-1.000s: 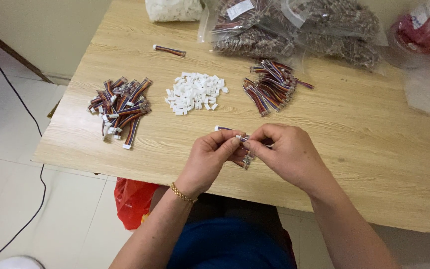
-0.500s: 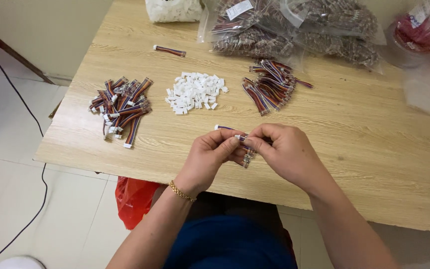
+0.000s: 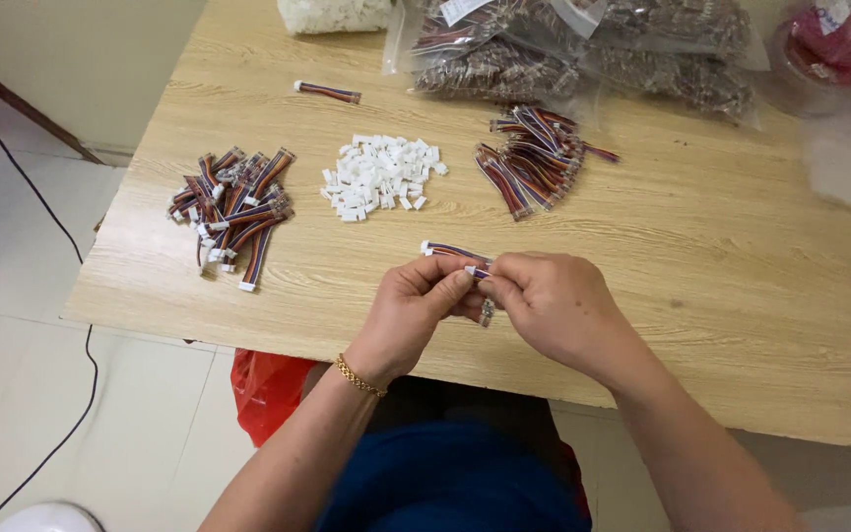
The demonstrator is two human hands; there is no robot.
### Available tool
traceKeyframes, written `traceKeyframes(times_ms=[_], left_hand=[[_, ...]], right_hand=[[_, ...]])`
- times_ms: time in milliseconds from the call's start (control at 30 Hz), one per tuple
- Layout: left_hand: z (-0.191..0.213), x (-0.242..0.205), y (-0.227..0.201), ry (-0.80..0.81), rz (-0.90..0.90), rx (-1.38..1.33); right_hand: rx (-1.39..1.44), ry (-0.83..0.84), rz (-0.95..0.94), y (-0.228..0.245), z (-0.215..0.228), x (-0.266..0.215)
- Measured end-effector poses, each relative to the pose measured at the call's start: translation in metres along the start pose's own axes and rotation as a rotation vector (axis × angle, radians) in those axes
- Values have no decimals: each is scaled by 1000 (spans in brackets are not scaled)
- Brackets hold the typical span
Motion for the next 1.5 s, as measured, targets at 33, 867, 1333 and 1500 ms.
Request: traceKeyframes(times_ms=[33, 867, 1333, 1500], left_hand=[[3, 1, 2, -4, 0, 0], [55, 38, -29, -211, -180, 1045], [57, 31, -20, -156, -259, 993], [53, 26, -20, -145, -268, 973]], right_hand=[[2, 3, 2, -1, -4, 0], [8, -177, -386, -144, -55, 60], [-177, -256, -446, -151, -79, 99], [-64, -359, -471, -146, -60, 81]])
Point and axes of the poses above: each hand's wrist, its own x-axis towards the middle knuckle, its own z-axis out of the back of the hand, y = z × x, the point moved 8 cm from there along x, towards the middle knuckle, and after that the axes turned 12 degrees about -x, right-handed, at the moved point
